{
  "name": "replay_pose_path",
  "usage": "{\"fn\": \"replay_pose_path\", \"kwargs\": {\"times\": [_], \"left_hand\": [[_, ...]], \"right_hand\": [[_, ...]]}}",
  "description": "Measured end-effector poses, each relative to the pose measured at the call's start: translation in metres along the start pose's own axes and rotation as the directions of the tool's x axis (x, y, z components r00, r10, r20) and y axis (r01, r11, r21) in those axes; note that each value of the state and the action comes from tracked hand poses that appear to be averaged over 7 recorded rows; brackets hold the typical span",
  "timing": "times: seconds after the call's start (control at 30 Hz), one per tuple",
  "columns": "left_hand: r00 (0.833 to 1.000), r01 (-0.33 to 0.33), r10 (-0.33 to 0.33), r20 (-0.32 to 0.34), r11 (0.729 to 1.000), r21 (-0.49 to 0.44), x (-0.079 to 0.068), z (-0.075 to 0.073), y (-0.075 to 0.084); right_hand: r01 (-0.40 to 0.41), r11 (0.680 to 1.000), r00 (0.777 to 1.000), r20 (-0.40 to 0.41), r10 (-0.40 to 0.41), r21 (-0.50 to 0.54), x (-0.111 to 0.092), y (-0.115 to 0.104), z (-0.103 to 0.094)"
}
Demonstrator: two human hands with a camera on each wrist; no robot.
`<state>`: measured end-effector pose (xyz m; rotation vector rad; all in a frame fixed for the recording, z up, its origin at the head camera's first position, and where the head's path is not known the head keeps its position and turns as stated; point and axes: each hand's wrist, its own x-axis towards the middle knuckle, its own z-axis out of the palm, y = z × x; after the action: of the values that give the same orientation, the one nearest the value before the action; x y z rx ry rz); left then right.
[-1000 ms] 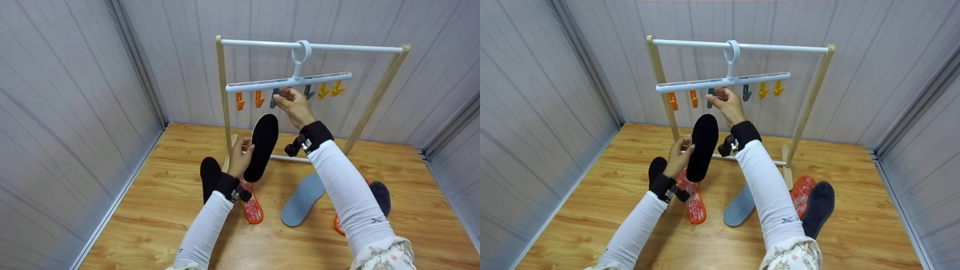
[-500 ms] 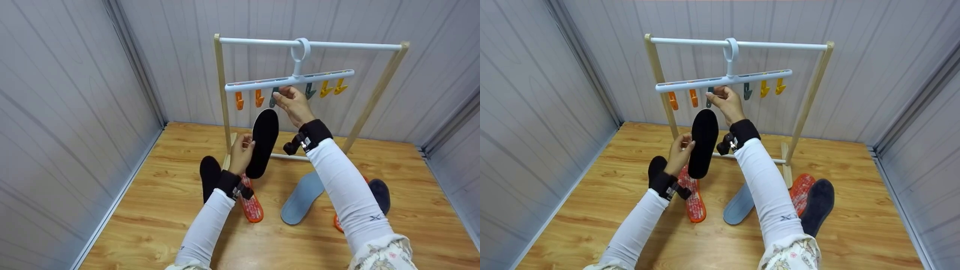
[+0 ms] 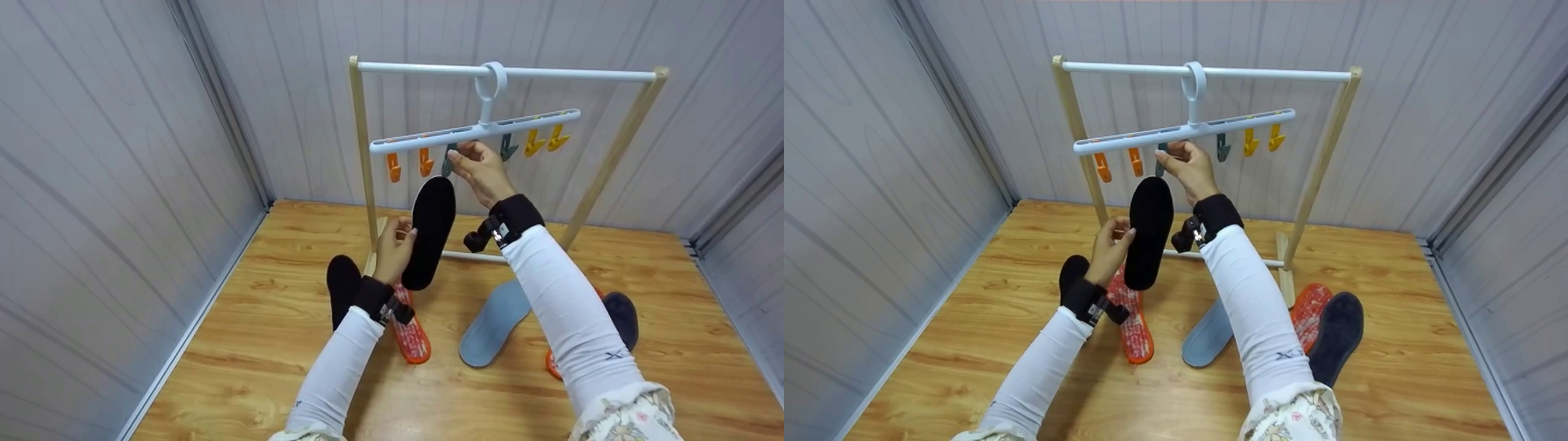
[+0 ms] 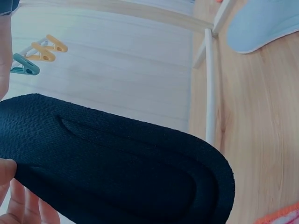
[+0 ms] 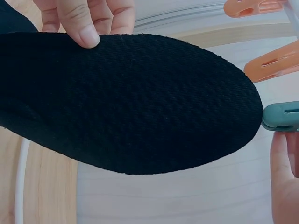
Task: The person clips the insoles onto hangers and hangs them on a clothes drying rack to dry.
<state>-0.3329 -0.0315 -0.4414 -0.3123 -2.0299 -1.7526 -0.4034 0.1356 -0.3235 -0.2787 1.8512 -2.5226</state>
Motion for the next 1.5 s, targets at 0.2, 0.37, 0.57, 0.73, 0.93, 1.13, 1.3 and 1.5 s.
{"fn": "replay_pose_path", "kwargs": {"times": [0.2,0.37,0.57,0.73,0.93,1.13,1.3,1.5], "left_hand": [[1.000,-0.007,0.007,-0.005,1.000,0.004,0.005,0.005,-0.025],[1.000,-0.024,0.024,-0.004,1.000,0.004,0.006,0.005,-0.027],[0.999,-0.034,0.034,-0.004,0.999,0.016,0.008,0.005,-0.027],[1.000,-0.008,0.008,0.004,1.000,0.030,0.005,0.006,-0.027],[1.000,-0.015,0.015,0.006,0.999,0.031,0.005,0.006,-0.025],[1.000,-0.027,0.027,0.004,0.999,0.022,0.009,0.006,-0.023],[1.000,-0.017,0.017,0.005,0.999,0.030,0.009,0.008,-0.022],[1.000,0.015,-0.016,0.019,1.000,0.016,0.009,0.009,-0.020]], "right_hand": [[0.003,1.000,1.000,0.014,-0.004,0.030,-0.001,0.001,-0.001],[0.010,0.998,1.000,0.020,-0.011,0.067,-0.001,0.000,-0.002],[0.013,0.995,1.000,0.014,-0.015,0.096,0.000,0.001,-0.002],[0.000,0.996,1.000,0.002,-0.001,0.090,0.000,0.002,-0.002],[0.002,0.995,1.000,-0.009,-0.001,0.099,0.000,0.002,-0.003],[0.021,0.994,1.000,0.002,-0.021,0.112,0.000,0.001,-0.004],[0.020,0.994,1.000,-0.003,-0.020,0.111,0.000,0.002,-0.003],[0.025,0.991,1.000,0.003,-0.026,0.128,0.000,0.002,-0.004]]}}
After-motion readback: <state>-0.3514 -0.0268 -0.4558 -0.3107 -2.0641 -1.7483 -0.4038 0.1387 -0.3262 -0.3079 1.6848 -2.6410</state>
